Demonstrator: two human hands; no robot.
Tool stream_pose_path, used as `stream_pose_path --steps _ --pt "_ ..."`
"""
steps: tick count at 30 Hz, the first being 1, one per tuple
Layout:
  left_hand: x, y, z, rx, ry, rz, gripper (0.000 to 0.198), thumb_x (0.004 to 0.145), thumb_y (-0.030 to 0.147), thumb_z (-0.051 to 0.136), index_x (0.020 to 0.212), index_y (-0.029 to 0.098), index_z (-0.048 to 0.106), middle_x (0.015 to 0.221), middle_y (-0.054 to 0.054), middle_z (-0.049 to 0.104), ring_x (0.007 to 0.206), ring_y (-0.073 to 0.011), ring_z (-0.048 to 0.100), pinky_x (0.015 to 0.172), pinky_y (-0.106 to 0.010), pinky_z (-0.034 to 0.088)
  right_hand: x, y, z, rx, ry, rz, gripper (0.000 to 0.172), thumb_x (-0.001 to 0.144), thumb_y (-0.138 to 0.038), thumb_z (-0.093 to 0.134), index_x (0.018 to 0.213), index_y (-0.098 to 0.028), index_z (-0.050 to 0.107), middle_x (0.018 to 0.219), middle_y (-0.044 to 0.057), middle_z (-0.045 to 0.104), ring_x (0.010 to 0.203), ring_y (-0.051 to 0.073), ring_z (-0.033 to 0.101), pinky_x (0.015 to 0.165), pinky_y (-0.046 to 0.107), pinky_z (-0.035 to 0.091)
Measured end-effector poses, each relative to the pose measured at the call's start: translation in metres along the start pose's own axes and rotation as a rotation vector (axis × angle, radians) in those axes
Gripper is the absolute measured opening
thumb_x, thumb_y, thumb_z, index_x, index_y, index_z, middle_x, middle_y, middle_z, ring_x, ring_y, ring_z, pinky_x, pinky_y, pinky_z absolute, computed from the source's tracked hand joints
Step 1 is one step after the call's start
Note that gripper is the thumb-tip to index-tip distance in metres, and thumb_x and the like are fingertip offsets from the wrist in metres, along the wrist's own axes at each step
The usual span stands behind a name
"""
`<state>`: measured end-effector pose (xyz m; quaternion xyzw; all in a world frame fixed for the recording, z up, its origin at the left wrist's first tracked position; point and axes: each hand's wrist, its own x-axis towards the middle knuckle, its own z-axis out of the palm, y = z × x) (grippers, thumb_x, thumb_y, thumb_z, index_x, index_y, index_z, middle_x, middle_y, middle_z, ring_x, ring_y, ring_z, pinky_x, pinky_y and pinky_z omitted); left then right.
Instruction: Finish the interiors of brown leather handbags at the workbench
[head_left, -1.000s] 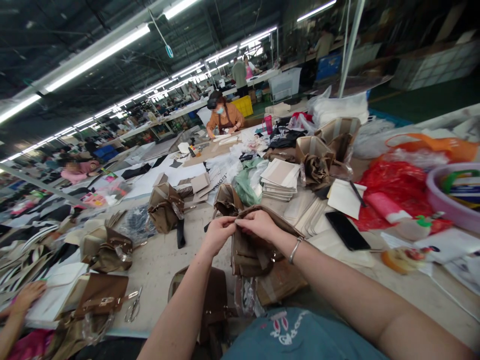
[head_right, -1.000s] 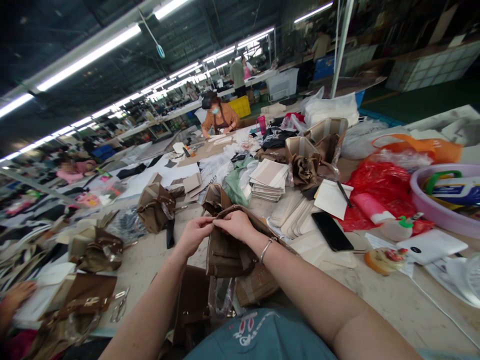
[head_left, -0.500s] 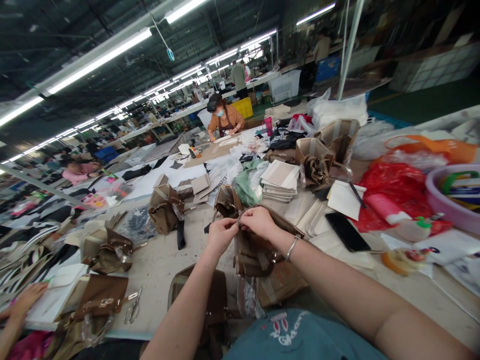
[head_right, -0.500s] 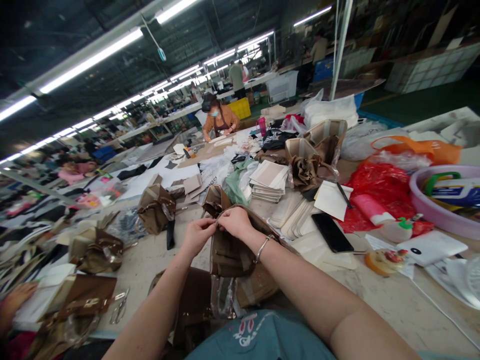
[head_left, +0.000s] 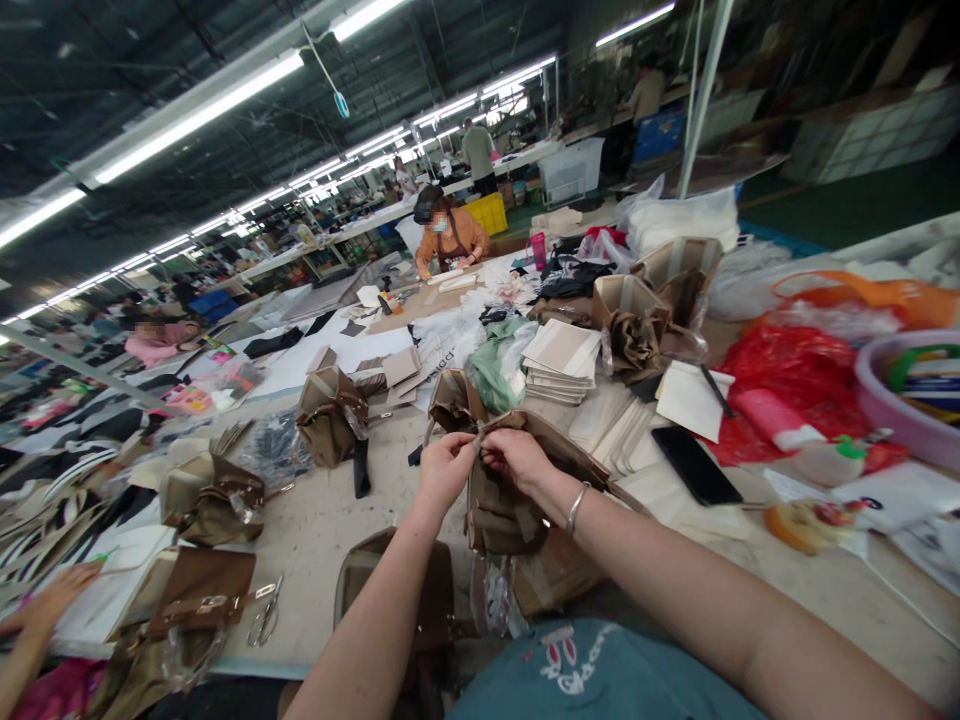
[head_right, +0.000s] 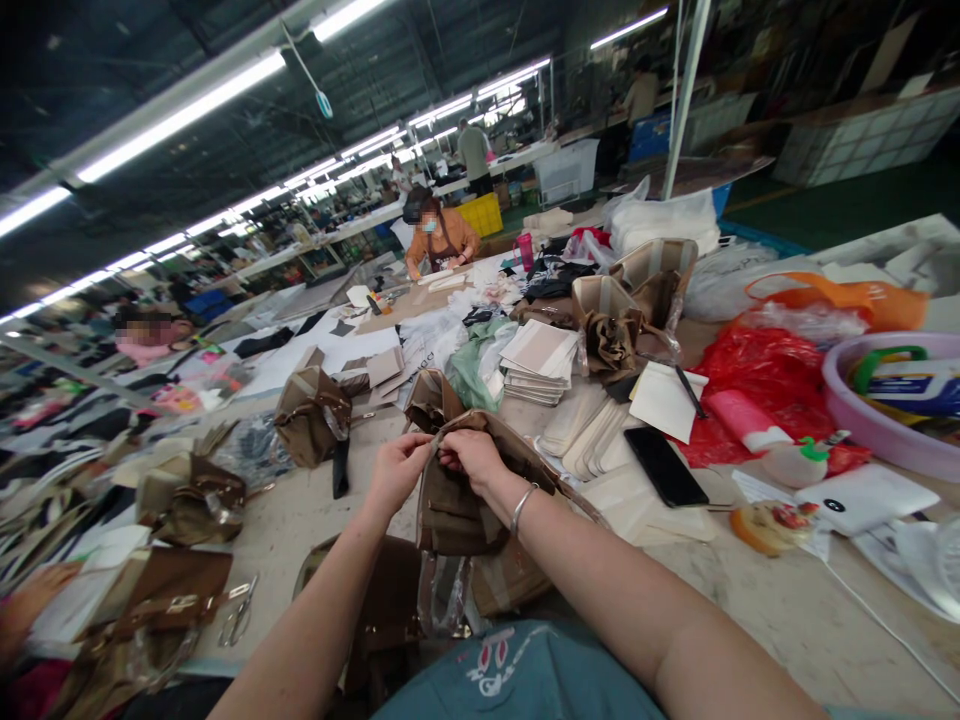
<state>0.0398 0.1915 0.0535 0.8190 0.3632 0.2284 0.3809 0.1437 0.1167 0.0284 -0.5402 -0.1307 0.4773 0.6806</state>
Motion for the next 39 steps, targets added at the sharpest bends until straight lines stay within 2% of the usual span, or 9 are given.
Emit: stream_pose_path --steps 4,11,16,19,25,29,34,39 --pt "0.002 0.002 -0.002 0.023 -0.013 0.062 0.024 0.073 0.032 0.055 0.077 0.015 0.071 0.072 -0.004 0.07 0.067 -0.0162 0.061 0.063 -0.023 0.045 0.001 0.003 0.0 -0.002 -0.003 -0.028 0.004 0.055 -0.02 0.054 0.054 -0.017 0.052 0.049 -0.005 0.052 0.045 0.007 0.047 0.042 0.017 0.035" --pt "0.004 0.011 0.004 0.171 0.085 0.055 0.022 0.073 0.029 0.053 0.071 0.017 0.071 0.065 -0.002 0.068 0.06 -0.0142 0.059 0.059 -0.023 0.042 -0.002 0.002 0.0 -0.019 0.005 -0.067 0.008 0.057 -0.022 0.053 0.052 -0.017 0.051 0.048 -0.006 0.05 0.045 0.007 0.045 0.042 0.017 0.033" --pt "0.001 0.011 0.01 0.193 0.117 0.06 0.023 0.075 0.028 0.051 0.072 0.017 0.071 0.064 0.0 0.068 0.059 -0.0123 0.058 0.058 -0.021 0.041 0.0 0.003 -0.003 -0.007 0.004 -0.075 0.009 0.057 -0.021 0.054 0.05 -0.017 0.049 0.047 -0.006 0.049 0.045 0.006 0.045 0.044 0.017 0.035" --pt "0.0 0.011 0.012 0.194 0.124 0.088 0.023 0.076 0.028 0.051 0.074 0.017 0.071 0.065 0.0 0.068 0.059 -0.0114 0.058 0.058 -0.02 0.041 0.001 0.002 -0.007 0.0 -0.016 -0.055 0.01 0.058 -0.021 0.055 0.051 -0.017 0.048 0.047 -0.006 0.05 0.045 0.006 0.047 0.045 0.017 0.037" --pt "0.001 0.01 0.013 0.16 0.096 0.133 0.021 0.076 0.028 0.053 0.076 0.017 0.071 0.065 0.0 0.068 0.057 -0.0106 0.058 0.056 -0.019 0.042 -0.002 -0.014 -0.016 -0.061 -0.112 0.068 0.011 0.066 -0.026 0.056 0.063 -0.015 0.059 0.055 0.0 0.06 0.049 0.009 0.056 0.046 0.019 0.043" --pt "0.0 0.011 0.013 0.17 0.106 0.13 0.021 0.076 0.028 0.054 0.075 0.017 0.071 0.064 0.0 0.068 0.057 -0.0108 0.058 0.057 -0.02 0.043 -0.001 -0.021 -0.015 -0.185 -0.09 -0.004 0.011 0.064 -0.017 0.057 0.054 -0.015 0.055 0.049 -0.001 0.057 0.044 0.009 0.053 0.042 0.018 0.04" --pt "0.0 0.011 0.016 0.179 0.125 0.091 0.023 0.077 0.03 0.052 0.074 0.016 0.07 0.065 -0.001 0.067 0.059 -0.0116 0.058 0.057 -0.02 0.042 0.004 -0.016 -0.012 -0.148 -0.058 -0.098 0.015 0.064 -0.014 0.051 0.048 -0.016 0.051 0.045 -0.005 0.051 0.042 0.006 0.046 0.042 0.017 0.037" --pt "-0.001 0.007 0.019 0.144 0.139 0.064 0.025 0.079 0.031 0.049 0.075 0.016 0.069 0.066 -0.001 0.067 0.061 -0.0121 0.058 0.057 -0.02 0.041 0.006 -0.008 -0.012 -0.098 -0.054 -0.106 0.013 0.063 -0.017 0.05 0.05 -0.017 0.05 0.046 -0.005 0.05 0.043 0.007 0.045 0.044 0.018 0.038"
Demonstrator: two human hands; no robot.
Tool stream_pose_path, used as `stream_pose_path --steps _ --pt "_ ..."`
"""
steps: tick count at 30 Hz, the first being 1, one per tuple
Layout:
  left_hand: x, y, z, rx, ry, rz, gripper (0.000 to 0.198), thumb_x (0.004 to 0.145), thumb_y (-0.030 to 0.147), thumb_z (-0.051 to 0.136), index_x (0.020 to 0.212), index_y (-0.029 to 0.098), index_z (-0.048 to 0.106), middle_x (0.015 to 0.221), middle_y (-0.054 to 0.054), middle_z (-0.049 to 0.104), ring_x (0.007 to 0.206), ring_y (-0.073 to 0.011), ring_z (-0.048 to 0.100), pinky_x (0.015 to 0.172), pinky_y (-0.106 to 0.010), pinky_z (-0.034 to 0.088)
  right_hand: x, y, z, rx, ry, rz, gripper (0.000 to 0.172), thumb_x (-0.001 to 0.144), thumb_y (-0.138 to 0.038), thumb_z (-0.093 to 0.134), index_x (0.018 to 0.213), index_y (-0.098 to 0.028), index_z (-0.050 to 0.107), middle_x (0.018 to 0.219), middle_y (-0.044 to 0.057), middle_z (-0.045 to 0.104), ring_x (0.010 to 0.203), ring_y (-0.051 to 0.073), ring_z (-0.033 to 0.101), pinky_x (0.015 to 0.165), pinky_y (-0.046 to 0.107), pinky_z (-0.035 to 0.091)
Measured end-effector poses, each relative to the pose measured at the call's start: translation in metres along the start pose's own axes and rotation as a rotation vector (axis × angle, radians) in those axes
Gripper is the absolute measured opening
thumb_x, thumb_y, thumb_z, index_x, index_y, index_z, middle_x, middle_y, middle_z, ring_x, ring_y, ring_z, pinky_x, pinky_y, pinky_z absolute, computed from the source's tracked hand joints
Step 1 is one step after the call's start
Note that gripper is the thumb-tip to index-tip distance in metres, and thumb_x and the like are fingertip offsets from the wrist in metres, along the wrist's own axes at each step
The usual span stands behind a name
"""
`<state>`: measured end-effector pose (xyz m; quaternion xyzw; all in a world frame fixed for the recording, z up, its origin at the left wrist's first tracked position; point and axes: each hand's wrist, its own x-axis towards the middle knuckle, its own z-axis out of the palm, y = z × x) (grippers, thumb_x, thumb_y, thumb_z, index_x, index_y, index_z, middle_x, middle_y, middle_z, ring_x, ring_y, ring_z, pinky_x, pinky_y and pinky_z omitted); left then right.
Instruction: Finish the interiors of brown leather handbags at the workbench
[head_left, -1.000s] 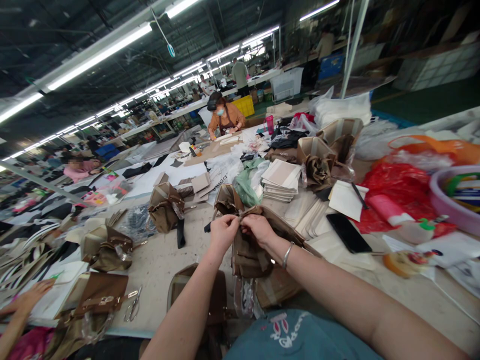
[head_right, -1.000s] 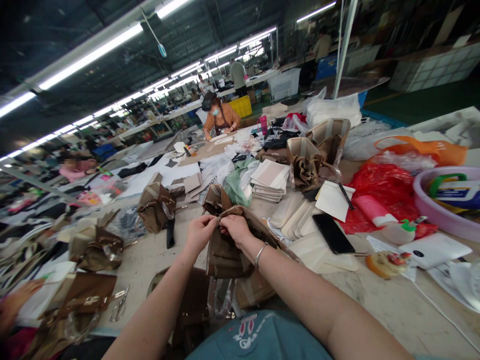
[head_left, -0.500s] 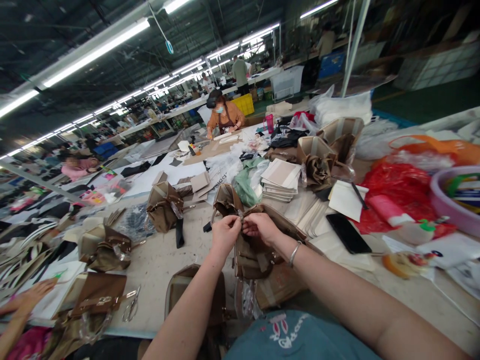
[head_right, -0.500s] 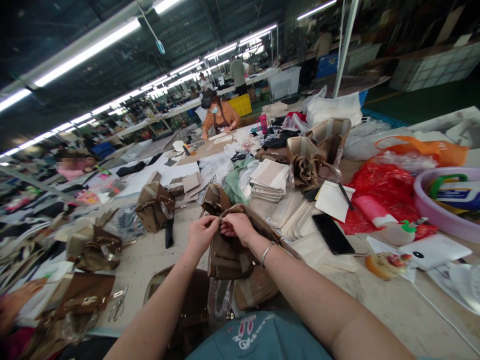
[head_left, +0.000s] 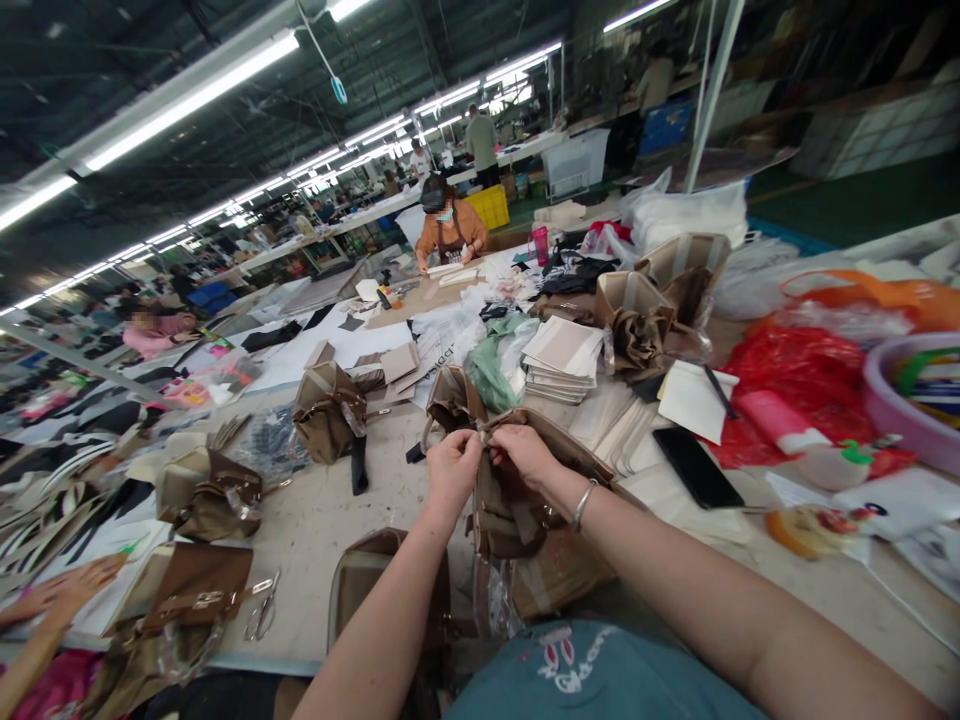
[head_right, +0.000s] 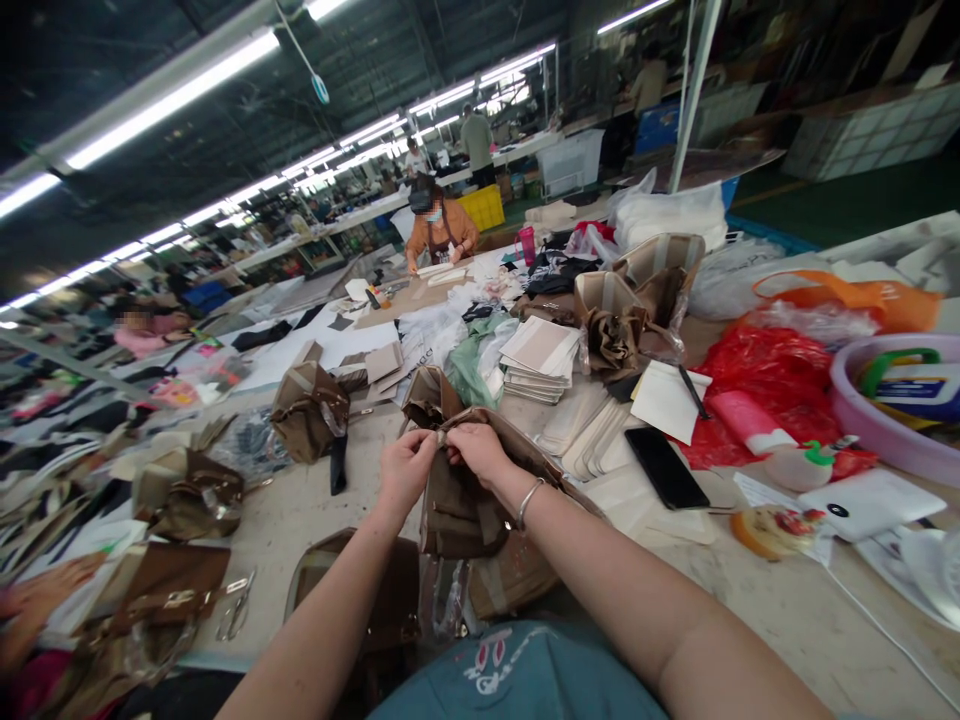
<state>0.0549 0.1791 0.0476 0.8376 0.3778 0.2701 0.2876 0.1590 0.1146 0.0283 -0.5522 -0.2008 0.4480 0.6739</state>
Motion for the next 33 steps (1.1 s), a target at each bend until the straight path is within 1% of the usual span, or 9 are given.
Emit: stream_pose_path --steps 8,12,15,17,21,23,25,28,33 --pt "0.002 0.004 -0.01 0.018 -0.068 0.056 0.026 0.081 0.035 0.049 0.078 0.016 0.068 0.069 -0.001 0.068 0.063 -0.0123 0.059 0.06 -0.021 0.044 -0.004 0.006 -0.003 0.095 -0.047 0.039 0.011 0.062 -0.026 0.057 0.057 -0.016 0.053 0.054 -0.003 0.055 0.049 0.008 0.049 0.047 0.019 0.037" --pt "-0.001 0.008 -0.016 -0.075 -0.217 0.034 0.026 0.075 0.037 0.059 0.089 0.017 0.067 0.073 -0.002 0.07 0.063 -0.0134 0.062 0.058 -0.021 0.047 -0.002 0.002 -0.007 0.041 -0.07 -0.015 0.012 0.063 -0.024 0.054 0.054 -0.017 0.05 0.051 -0.005 0.052 0.048 0.008 0.047 0.048 0.02 0.038" --pt "-0.001 0.012 -0.021 -0.115 -0.295 0.013 0.026 0.071 0.031 0.063 0.093 0.017 0.067 0.078 -0.003 0.071 0.067 -0.0147 0.065 0.061 -0.022 0.05 -0.004 -0.002 -0.011 -0.067 -0.124 -0.025 0.013 0.067 -0.023 0.049 0.056 -0.017 0.052 0.052 -0.003 0.053 0.05 0.01 0.05 0.051 0.021 0.04" --pt "0.001 0.014 -0.023 -0.05 -0.251 0.018 0.02 0.072 0.027 0.062 0.088 0.017 0.069 0.079 -0.004 0.072 0.068 -0.0149 0.065 0.065 -0.024 0.051 -0.008 -0.005 -0.015 -0.276 -0.095 -0.164 0.014 0.071 -0.023 0.049 0.06 -0.017 0.055 0.056 -0.002 0.056 0.054 0.011 0.051 0.054 0.023 0.042" --pt "0.003 0.014 -0.022 0.068 -0.139 0.034 0.016 0.075 0.027 0.058 0.082 0.018 0.071 0.076 -0.002 0.072 0.066 -0.0142 0.064 0.066 -0.025 0.05 -0.019 -0.012 -0.025 -0.769 0.063 -0.631 0.007 0.077 -0.024 0.056 0.077 -0.019 0.06 0.074 0.001 0.061 0.07 0.014 0.054 0.067 0.025 0.043" --pt "0.003 0.012 -0.021 0.055 -0.135 0.032 0.017 0.074 0.027 0.059 0.083 0.018 0.071 0.076 -0.002 0.072 0.065 -0.0138 0.064 0.066 -0.024 0.051 -0.022 -0.014 -0.029 -0.895 0.056 -0.76 0.011 0.079 -0.021 0.055 0.089 -0.02 0.06 0.088 0.004 0.062 0.082 0.015 0.055 0.073 0.025 0.044" --pt "0.002 0.01 -0.019 0.033 -0.135 0.025 0.018 0.073 0.027 0.06 0.084 0.018 0.071 0.076 -0.002 0.072 0.065 -0.0136 0.064 0.065 -0.024 0.051 -0.021 -0.015 -0.032 -0.984 0.015 -0.824 0.016 0.083 -0.019 0.052 0.097 -0.022 0.059 0.097 0.005 0.061 0.09 0.016 0.055 0.077 0.026 0.044" --pt "0.001 0.008 -0.017 0.008 -0.124 0.028 0.018 0.072 0.027 0.061 0.085 0.018 0.071 0.076 -0.002 0.072 0.064 -0.0137 0.064 0.065 -0.024 0.052 -0.017 -0.016 -0.034 -1.083 -0.02 -0.856 0.019 0.087 -0.019 0.046 0.101 -0.022 0.059 0.099 0.005 0.061 0.091 0.015 0.055 0.078 0.025 0.043" --pt "0.0 0.005 -0.014 -0.021 -0.118 0.029 0.017 0.072 0.026 0.063 0.085 0.019 0.07 0.075 -0.002 0.071 0.063 -0.0141 0.064 0.063 -0.025 0.053 -0.015 -0.02 -0.033 -1.208 -0.06 -0.916 0.02 0.09 -0.024 0.043 0.094 -0.022 0.063 0.091 0.005 0.062 0.084 0.014 0.054 0.073 0.024 0.04"
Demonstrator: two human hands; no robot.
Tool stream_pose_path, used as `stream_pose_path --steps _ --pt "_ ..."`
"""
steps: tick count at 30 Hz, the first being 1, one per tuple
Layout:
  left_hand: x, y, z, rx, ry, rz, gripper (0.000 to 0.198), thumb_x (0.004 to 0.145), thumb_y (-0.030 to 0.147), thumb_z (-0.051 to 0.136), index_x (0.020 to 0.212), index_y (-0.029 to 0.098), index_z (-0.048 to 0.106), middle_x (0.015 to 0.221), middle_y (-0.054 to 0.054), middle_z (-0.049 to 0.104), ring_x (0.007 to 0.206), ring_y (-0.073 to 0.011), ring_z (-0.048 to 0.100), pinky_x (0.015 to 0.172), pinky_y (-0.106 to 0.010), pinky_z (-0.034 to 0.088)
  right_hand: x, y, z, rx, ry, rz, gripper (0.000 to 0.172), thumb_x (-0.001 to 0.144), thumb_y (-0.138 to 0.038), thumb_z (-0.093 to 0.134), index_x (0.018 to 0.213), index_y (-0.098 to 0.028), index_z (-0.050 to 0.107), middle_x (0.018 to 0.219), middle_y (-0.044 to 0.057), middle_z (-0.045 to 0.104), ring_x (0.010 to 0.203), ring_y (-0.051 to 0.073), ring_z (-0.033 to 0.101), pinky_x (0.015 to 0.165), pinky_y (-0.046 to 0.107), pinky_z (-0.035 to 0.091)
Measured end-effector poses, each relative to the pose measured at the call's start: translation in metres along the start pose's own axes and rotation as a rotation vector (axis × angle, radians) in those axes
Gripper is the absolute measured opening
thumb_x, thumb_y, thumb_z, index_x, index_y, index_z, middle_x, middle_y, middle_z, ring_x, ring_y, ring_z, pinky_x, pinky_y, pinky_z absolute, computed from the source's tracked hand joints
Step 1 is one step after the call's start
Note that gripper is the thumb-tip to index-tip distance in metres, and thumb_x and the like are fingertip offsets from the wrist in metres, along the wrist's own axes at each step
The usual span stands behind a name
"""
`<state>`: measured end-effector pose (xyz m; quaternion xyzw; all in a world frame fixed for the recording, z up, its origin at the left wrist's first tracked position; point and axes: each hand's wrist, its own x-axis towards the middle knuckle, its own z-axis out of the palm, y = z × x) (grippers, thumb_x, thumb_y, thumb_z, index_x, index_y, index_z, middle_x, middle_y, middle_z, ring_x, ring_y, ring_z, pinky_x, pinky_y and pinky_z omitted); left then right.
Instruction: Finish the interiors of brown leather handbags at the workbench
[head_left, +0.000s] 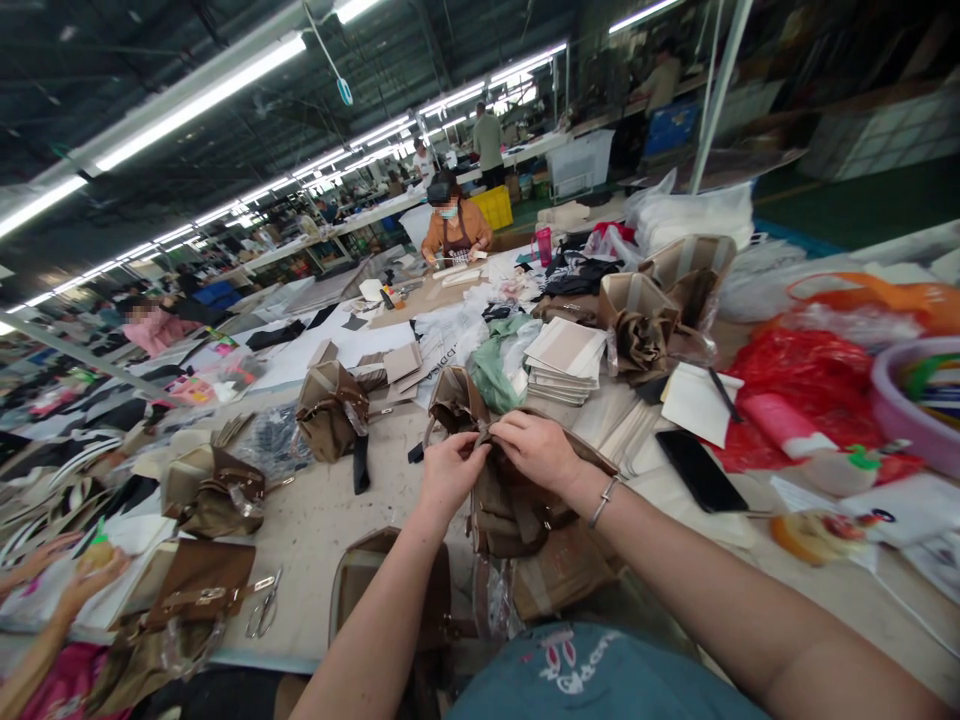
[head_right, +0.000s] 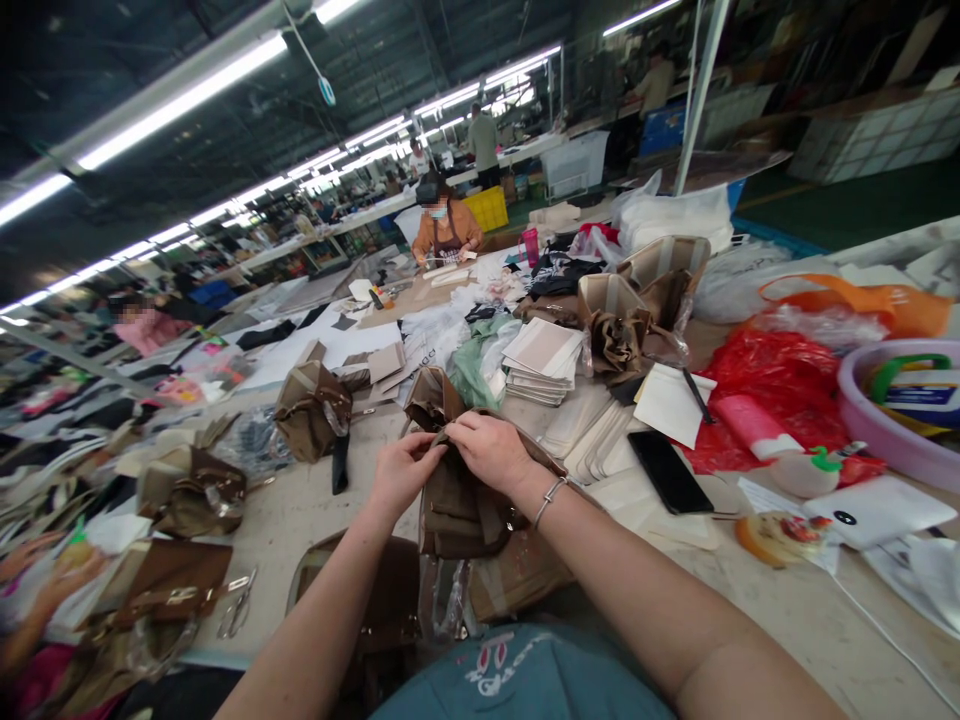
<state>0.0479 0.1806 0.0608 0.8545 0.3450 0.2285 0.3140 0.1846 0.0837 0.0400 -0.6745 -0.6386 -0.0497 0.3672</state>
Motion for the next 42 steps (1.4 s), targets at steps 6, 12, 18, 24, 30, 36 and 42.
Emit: stream_pose_path --steps 6,12,18,24,30,36,42 --pt "-0.001 0.002 0.002 -0.025 -0.01 -0.003 0.018 0.072 0.025 0.062 0.087 0.018 0.07 0.077 -0.002 0.071 0.064 -0.0132 0.065 0.064 -0.023 0.053 0.001 0.003 -0.002 -0.14 -0.006 -0.058 0.021 0.09 -0.028 0.043 0.088 -0.022 0.063 0.083 0.003 0.054 0.073 0.014 0.046 0.064 0.025 0.033" --pt "-0.001 0.002 0.004 -0.006 0.003 0.004 0.018 0.072 0.024 0.062 0.088 0.018 0.069 0.079 -0.002 0.071 0.066 -0.0131 0.064 0.067 -0.025 0.053 0.008 0.007 -0.001 -0.15 0.009 -0.131 0.021 0.089 -0.022 0.043 0.078 -0.019 0.061 0.078 0.004 0.047 0.074 0.016 0.039 0.065 0.027 0.03" --pt "0.0 -0.004 0.004 0.033 -0.002 0.034 0.019 0.074 0.027 0.061 0.088 0.019 0.07 0.079 -0.002 0.072 0.068 -0.0145 0.065 0.068 -0.026 0.052 0.015 0.01 -0.006 -0.14 -0.091 -0.195 0.019 0.088 -0.022 0.045 0.076 -0.018 0.06 0.08 0.005 0.049 0.078 0.018 0.04 0.068 0.029 0.032" --pt "0.0 -0.004 0.007 0.076 0.041 0.051 0.019 0.077 0.03 0.057 0.087 0.02 0.071 0.08 -0.003 0.072 0.07 -0.0151 0.065 0.07 -0.027 0.05 0.012 0.005 -0.001 -0.097 -0.018 -0.049 0.018 0.089 -0.025 0.046 0.081 -0.018 0.06 0.083 0.006 0.051 0.081 0.018 0.044 0.072 0.03 0.037" --pt "0.0 -0.002 0.008 0.077 0.112 -0.016 0.018 0.075 0.028 0.056 0.078 0.018 0.07 0.07 -0.002 0.07 0.062 -0.0132 0.062 0.063 -0.024 0.047 0.013 0.001 -0.006 0.152 0.108 0.048 0.04 0.081 -0.019 0.055 0.119 -0.019 0.046 0.107 0.009 0.052 0.097 0.02 0.048 0.084 0.034 0.042" --pt "0.002 -0.002 0.009 0.045 0.102 -0.029 0.016 0.073 0.028 0.056 0.073 0.018 0.068 0.065 0.001 0.067 0.058 -0.0111 0.059 0.06 -0.021 0.045 0.015 0.006 -0.015 0.075 0.022 -0.049 0.039 0.076 -0.015 0.058 0.115 -0.02 0.053 0.108 0.01 0.054 0.101 0.023 0.044 0.087 0.038 0.041" --pt "0.005 -0.005 0.011 -0.001 0.049 -0.045 0.013 0.071 0.026 0.056 0.073 0.017 0.065 0.066 0.001 0.066 0.061 -0.0114 0.06 0.057 -0.02 0.044 0.017 0.009 -0.015 0.031 0.003 -0.142 0.014 0.083 -0.017 0.052 0.088 -0.021 0.064 0.089 0.006 0.057 0.087 0.019 0.044 0.078 0.032 0.04"
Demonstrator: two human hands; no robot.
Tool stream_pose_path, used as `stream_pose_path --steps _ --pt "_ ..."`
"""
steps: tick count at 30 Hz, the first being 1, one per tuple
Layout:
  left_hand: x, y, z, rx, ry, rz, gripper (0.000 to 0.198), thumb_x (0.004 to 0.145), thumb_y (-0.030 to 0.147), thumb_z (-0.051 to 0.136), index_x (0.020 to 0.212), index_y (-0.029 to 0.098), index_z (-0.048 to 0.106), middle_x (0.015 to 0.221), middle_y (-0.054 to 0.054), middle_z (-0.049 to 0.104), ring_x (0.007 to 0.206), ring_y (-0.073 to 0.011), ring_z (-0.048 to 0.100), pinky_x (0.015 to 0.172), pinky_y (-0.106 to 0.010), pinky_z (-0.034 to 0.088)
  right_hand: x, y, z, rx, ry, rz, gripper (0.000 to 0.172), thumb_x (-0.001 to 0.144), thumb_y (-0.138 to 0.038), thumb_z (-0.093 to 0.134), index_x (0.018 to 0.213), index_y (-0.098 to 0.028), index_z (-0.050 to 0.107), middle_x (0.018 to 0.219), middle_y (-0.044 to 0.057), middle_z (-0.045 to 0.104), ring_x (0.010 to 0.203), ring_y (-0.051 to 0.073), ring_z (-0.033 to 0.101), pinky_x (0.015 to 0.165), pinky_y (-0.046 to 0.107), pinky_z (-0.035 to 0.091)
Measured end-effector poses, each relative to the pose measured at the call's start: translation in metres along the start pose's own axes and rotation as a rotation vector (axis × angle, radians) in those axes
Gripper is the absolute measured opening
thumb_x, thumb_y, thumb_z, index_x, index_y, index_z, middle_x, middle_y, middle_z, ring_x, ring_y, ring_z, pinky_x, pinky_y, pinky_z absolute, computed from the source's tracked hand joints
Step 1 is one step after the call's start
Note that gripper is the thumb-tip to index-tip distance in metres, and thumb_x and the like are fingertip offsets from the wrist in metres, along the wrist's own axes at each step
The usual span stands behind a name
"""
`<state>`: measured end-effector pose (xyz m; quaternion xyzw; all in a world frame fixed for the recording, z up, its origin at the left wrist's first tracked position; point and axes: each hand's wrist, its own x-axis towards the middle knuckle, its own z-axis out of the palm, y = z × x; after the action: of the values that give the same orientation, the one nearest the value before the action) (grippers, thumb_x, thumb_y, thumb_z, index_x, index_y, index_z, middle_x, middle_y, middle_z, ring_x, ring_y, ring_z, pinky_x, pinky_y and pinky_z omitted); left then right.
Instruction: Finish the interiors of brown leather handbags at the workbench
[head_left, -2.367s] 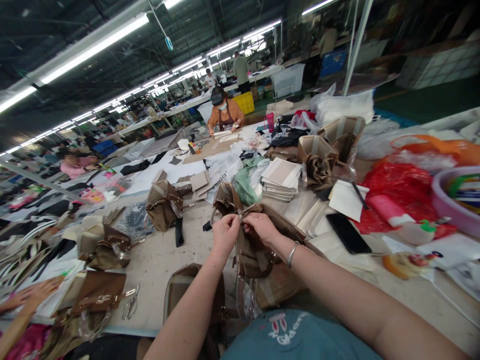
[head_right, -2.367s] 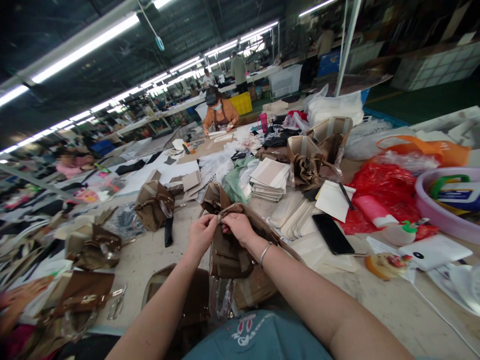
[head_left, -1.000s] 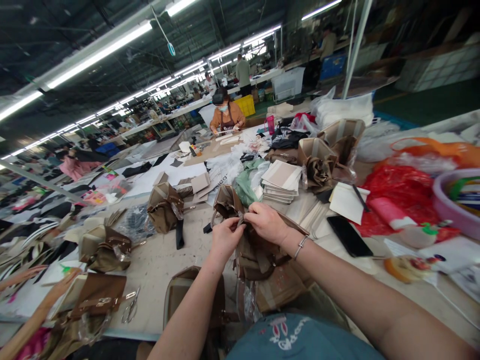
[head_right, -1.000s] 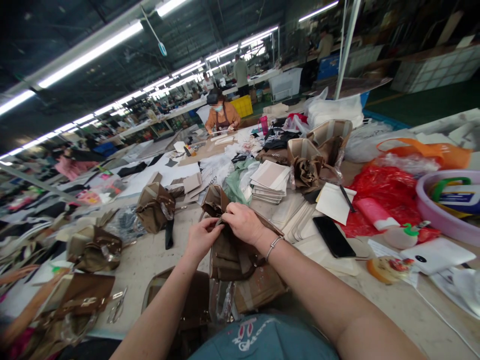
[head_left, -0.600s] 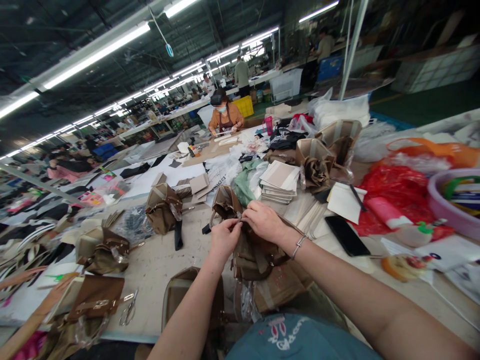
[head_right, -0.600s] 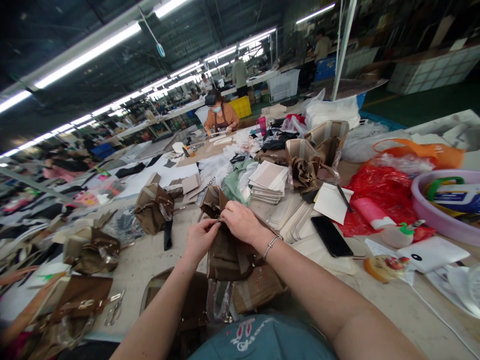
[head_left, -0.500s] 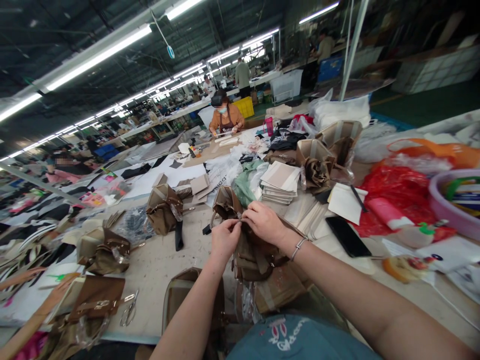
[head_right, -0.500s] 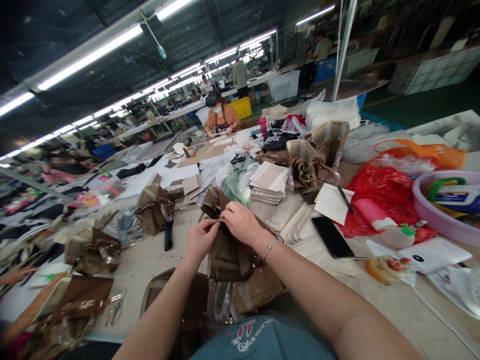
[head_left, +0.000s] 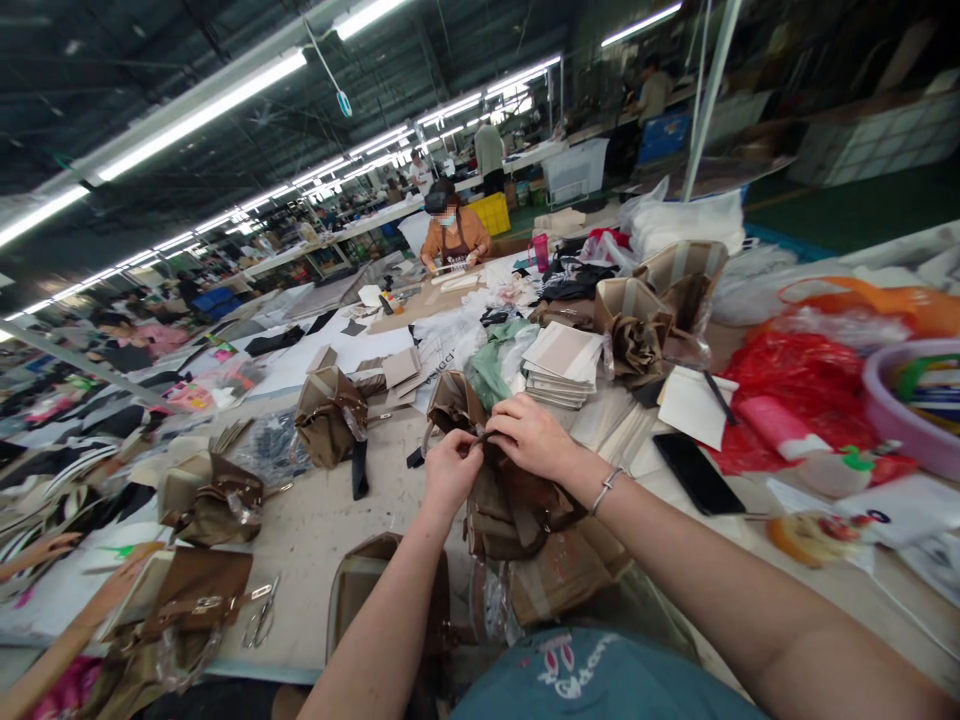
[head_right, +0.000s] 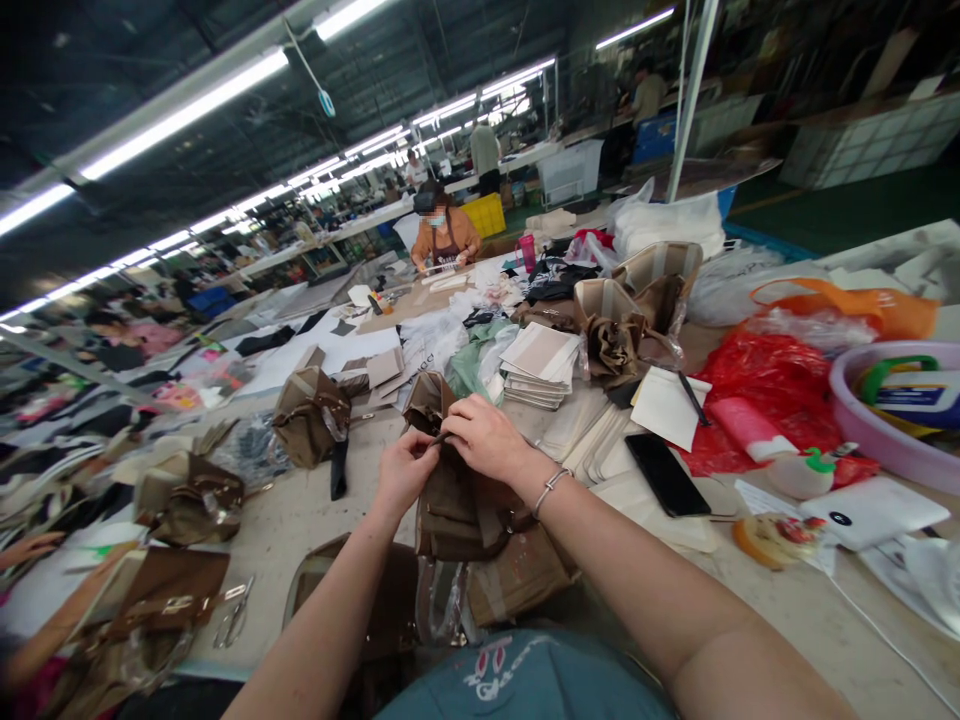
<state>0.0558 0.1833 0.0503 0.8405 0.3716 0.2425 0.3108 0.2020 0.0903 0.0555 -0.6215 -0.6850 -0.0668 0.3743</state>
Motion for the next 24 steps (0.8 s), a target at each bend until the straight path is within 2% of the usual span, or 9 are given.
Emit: stream_pose_path --steps 4,9,15,19,24 --pt "-0.001 -0.001 0.0 -0.081 -0.037 -0.018 0.015 0.07 0.029 0.06 0.078 0.017 0.066 0.07 -0.001 0.068 0.063 -0.0128 0.062 0.061 -0.022 0.048 -0.001 0.005 0.001 -0.047 -0.011 -0.011 0.014 0.085 -0.021 0.051 0.083 -0.02 0.064 0.085 0.005 0.056 0.084 0.019 0.043 0.076 0.031 0.038" --pt "-0.001 -0.001 -0.001 -0.096 -0.037 -0.037 0.03 0.067 0.036 0.067 0.09 0.017 0.067 0.081 -0.004 0.071 0.069 -0.0157 0.065 0.067 -0.026 0.051 0.0 0.005 0.002 -0.092 -0.031 0.012 0.016 0.084 -0.024 0.053 0.074 -0.019 0.064 0.084 0.005 0.054 0.085 0.019 0.042 0.076 0.033 0.036" --pt "-0.001 -0.004 -0.001 -0.044 -0.076 0.022 0.024 0.071 0.036 0.064 0.087 0.019 0.07 0.081 -0.003 0.072 0.073 -0.0159 0.065 0.068 -0.026 0.051 0.006 0.006 -0.004 -0.082 -0.138 0.029 0.008 0.077 -0.021 0.06 0.07 -0.019 0.062 0.088 0.004 0.054 0.087 0.019 0.044 0.077 0.033 0.036" --pt "-0.001 -0.005 0.001 -0.004 -0.045 0.062 0.025 0.074 0.039 0.061 0.087 0.02 0.071 0.083 -0.004 0.072 0.073 -0.016 0.065 0.067 -0.025 0.049 0.01 0.005 -0.006 -0.1 -0.182 0.071 0.008 0.077 -0.019 0.058 0.07 -0.018 0.061 0.09 0.004 0.052 0.083 0.017 0.046 0.075 0.03 0.038" --pt "-0.002 -0.001 0.003 0.045 0.028 0.072 0.02 0.076 0.033 0.058 0.081 0.019 0.072 0.076 -0.002 0.072 0.069 -0.0139 0.064 0.065 -0.023 0.046 0.014 -0.001 -0.005 -0.124 -0.228 0.142 0.009 0.081 -0.017 0.052 0.076 -0.017 0.06 0.092 0.005 0.051 0.081 0.015 0.049 0.073 0.027 0.038"
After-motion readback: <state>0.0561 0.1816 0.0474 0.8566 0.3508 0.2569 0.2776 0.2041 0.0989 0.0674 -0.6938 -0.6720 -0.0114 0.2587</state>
